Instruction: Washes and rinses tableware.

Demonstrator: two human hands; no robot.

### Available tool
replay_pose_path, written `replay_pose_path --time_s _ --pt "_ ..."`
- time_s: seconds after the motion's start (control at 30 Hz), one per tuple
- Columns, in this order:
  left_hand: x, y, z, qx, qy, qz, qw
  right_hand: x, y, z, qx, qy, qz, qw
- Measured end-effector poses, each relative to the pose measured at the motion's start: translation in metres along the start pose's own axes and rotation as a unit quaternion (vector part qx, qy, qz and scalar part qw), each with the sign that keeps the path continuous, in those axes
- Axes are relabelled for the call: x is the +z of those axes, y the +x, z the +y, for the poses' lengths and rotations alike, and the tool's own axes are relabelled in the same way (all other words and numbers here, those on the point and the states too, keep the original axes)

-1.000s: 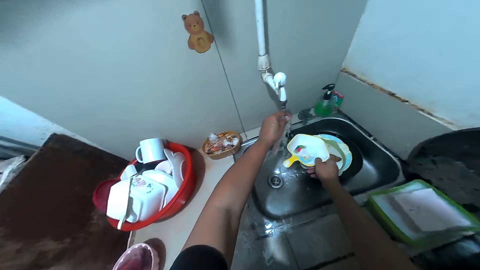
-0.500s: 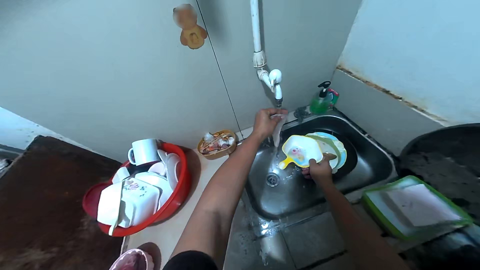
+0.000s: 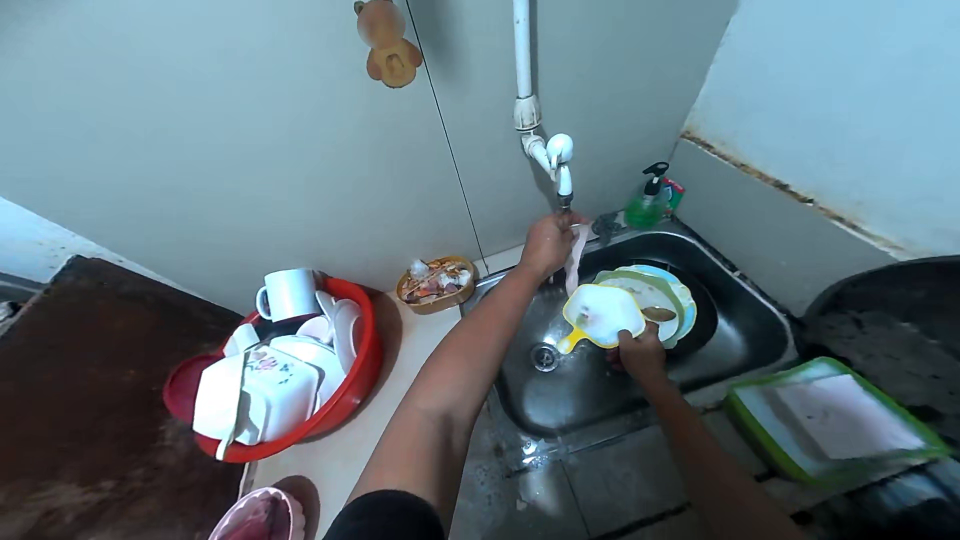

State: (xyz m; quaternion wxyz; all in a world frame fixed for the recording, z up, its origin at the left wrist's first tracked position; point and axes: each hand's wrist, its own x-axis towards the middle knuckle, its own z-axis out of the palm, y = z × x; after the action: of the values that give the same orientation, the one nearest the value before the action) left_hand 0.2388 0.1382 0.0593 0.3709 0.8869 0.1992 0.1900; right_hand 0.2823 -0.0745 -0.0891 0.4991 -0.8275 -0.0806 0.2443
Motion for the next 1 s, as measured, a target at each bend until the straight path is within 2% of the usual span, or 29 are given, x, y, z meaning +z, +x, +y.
replay_pose_path --time_s 0.1,0.2,0.37,0.47,0.57,0.67,0.8,1.0 --pt "-0.006 -0.003 0.004 0.030 0.034 -0.010 0.999 0.002 -0.002 0.000 -0.007 0.003 -0.009 1.000" --pt "-0.006 -0.004 0.010 0.024 0.058 -0.040 0.997 0.003 -0.005 0.002 -0.001 -0.009 -0.012 1.000" --pt "0.001 -0.010 0.018 -0.034 -0.053 0.048 0.997 0.006 -0.004 0.005 -0.026 -0.034 -0.016 0.999" --pt "-0.005 -0.013 0.014 -0.037 -0.004 0.026 0.999 0.008 0.000 -0.007 -0.015 -0.048 -0.024 0.998" --pt "-0.034 -0.028 0.015 -0.047 0.057 0.045 0.996 0.014 -0.001 -0.025 -0.017 -0.045 -0.035 0.998" --pt "-0.084 -0.052 0.003 -0.076 0.131 0.038 0.988 0.023 0.004 -0.037 -0.030 -0.042 -0.054 0.997" --pt "-0.194 -0.103 -0.026 -0.166 0.187 0.119 0.961 0.043 0.015 -0.044 -0.030 -0.022 -0.081 0.996" --pt "-0.361 -0.210 -0.088 -0.343 0.327 0.172 0.864 0.064 0.020 -0.058 -0.024 -0.030 -0.101 0.994"
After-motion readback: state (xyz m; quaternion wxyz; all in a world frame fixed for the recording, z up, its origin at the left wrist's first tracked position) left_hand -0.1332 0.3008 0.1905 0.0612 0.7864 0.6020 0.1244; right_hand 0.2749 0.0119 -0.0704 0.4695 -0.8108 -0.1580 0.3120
